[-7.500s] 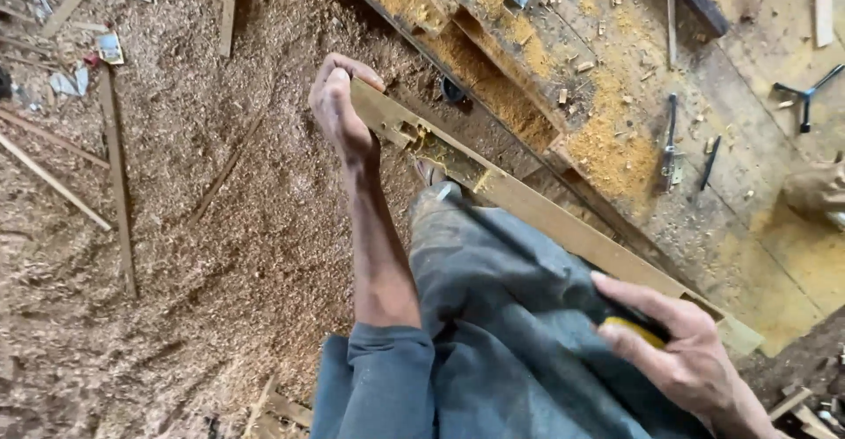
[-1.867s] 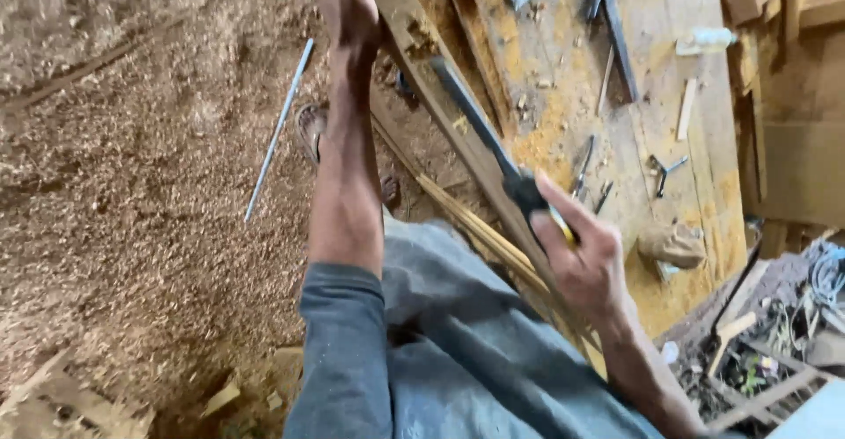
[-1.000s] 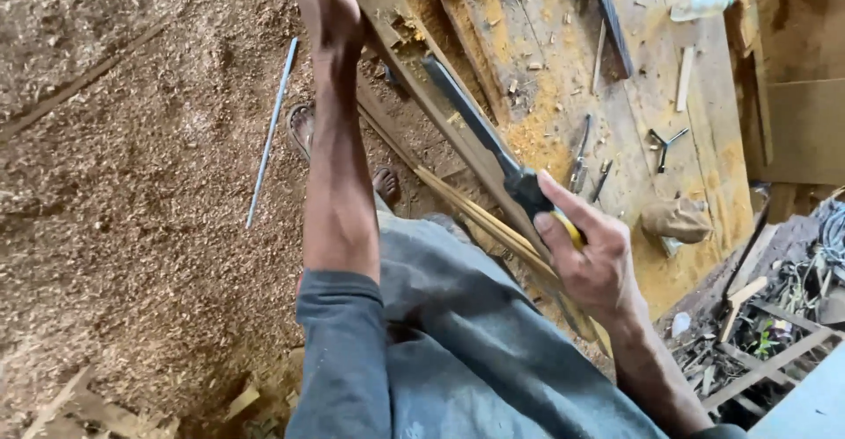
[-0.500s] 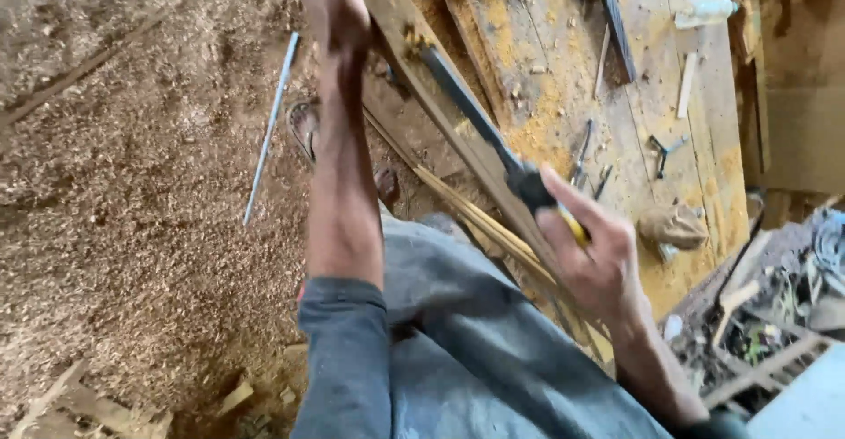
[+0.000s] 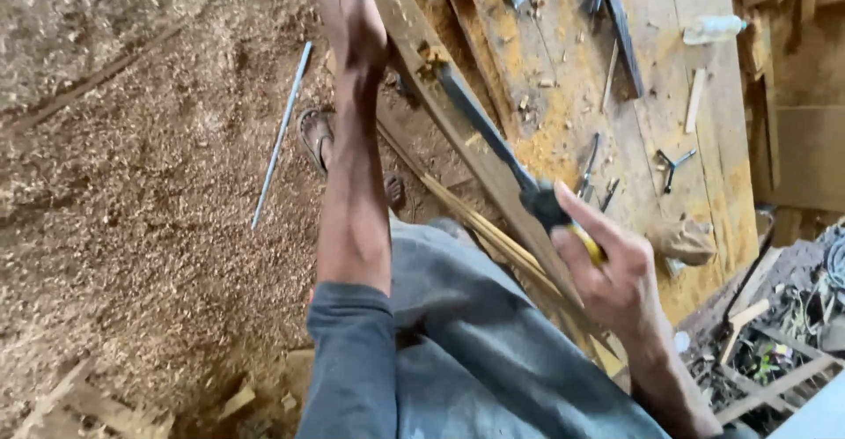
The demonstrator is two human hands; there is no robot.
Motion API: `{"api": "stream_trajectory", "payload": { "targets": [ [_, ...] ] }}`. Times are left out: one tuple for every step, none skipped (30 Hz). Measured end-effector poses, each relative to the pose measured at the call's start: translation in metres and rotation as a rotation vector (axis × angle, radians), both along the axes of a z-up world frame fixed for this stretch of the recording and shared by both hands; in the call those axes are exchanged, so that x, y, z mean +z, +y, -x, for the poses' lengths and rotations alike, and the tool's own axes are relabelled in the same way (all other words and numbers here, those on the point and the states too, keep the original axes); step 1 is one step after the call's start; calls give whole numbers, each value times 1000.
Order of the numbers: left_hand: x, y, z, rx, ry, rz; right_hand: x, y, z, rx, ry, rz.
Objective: The person uses a chisel to carve a rectangular groove into a long wooden plank. They repeatedly strike the chisel with a mallet to remove wood chips and deepen the groove along the plank's length.
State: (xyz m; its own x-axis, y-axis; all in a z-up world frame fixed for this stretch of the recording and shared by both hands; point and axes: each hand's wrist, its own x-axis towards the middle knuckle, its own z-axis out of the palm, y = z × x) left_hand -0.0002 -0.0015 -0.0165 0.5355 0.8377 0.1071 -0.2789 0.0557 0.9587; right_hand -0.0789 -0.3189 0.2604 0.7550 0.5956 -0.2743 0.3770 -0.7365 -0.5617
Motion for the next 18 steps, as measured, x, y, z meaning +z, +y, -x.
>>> {"api": "stream_trajectory", "payload": {
  "targets": [
    [6,-1,2,72,2,-46,0,-10,2,-2,41,-5],
    [-1,-1,-9,83,-9,-49,-3,-5,-4,8,30,-8],
    [-12,-5,-7,-73,-53,97,-4,-2,-2,8,13,-5],
    [-23,-10,-7,-226,-98,248,-6,1,-2,7,-4,-1],
    [-27,-11,-7,-239,-100,250,-5,1,-2,-6,-8,1],
    [-31,-11,-7,-267,-99,261,-3,1,-3,16,6,-2],
    [-34,-5,-10,-287,-109,264,-4,5,-5,49,9,-11],
    [-20,-4,-12,-292,-124,257,-4,0,2,47,-7,-15],
    [-8,-4,-8,-137,-67,134,-3,-7,4,23,4,6],
    [4,-5,-3,19,-9,14,-4,-14,5,-2,16,28],
    [-8,-2,-1,7,-1,19,-4,-3,4,-14,24,32],
    [-19,0,1,-134,-36,130,-4,8,2,21,-2,9],
    [-28,3,-6,-273,-83,239,-4,18,-7,57,-41,-18],
    [-14,-2,-4,-284,-88,239,-4,4,1,47,-47,-17],
    [-2,-1,-1,-153,-94,156,-5,-5,4,39,0,-6],
    [11,1,4,-20,-100,76,-6,-14,7,31,48,5],
    [15,-3,3,-3,-87,76,-3,-3,4,48,61,5],
    [18,-6,2,0,7,132,-1,7,0,24,39,6]
  ]
}}
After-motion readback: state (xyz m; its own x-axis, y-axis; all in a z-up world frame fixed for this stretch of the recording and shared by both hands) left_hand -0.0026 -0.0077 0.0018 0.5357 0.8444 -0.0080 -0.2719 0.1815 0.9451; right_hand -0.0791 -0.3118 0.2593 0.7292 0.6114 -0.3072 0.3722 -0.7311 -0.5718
